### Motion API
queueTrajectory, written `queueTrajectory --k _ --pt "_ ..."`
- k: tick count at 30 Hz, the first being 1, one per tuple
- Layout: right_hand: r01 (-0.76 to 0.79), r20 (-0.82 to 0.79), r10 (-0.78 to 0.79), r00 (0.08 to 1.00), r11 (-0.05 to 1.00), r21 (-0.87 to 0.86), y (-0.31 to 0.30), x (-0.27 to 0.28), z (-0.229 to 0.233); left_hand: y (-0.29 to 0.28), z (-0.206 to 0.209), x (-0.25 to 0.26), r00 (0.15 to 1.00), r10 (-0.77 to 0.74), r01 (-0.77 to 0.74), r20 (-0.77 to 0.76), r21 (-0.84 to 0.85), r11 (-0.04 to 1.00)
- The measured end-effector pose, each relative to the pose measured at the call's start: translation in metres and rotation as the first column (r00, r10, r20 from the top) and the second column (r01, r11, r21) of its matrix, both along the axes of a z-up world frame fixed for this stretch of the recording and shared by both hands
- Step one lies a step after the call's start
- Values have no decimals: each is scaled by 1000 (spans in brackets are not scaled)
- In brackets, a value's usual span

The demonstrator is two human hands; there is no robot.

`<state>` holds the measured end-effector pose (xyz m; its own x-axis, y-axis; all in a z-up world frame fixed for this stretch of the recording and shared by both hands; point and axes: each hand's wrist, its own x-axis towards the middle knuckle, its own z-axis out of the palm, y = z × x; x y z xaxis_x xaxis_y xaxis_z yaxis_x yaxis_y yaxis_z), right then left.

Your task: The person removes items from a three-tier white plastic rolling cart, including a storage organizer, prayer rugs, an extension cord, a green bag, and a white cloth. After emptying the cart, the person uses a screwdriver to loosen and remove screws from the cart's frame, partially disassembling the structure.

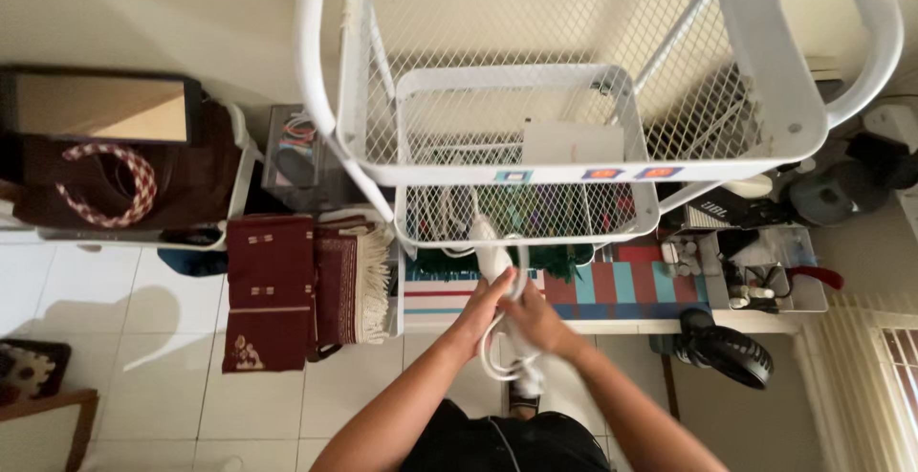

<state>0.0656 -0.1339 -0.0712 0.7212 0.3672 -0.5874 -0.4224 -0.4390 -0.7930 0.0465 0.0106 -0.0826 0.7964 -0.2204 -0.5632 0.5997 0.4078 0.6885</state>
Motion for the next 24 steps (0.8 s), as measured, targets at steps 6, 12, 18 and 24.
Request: queueTrajectory --k 6,12,18,24 --pt "-90 807 33 589 996 25 -7 -84 77 30 2 -28 995 -3 57 99 -544 837" --pt "30 646 5 763 999 -43 -8 -94 45 39 -13 -44 972 -50 157 230 -475 866" --pt "6 643 -22 765 1000 27 -13 -99 36 25 25 -53 934 -123 139 335 -25 990" --pt "-113 174 82 981 978 177 -18 -90 -3 27 44 -87 868 -108 83 485 72 994"
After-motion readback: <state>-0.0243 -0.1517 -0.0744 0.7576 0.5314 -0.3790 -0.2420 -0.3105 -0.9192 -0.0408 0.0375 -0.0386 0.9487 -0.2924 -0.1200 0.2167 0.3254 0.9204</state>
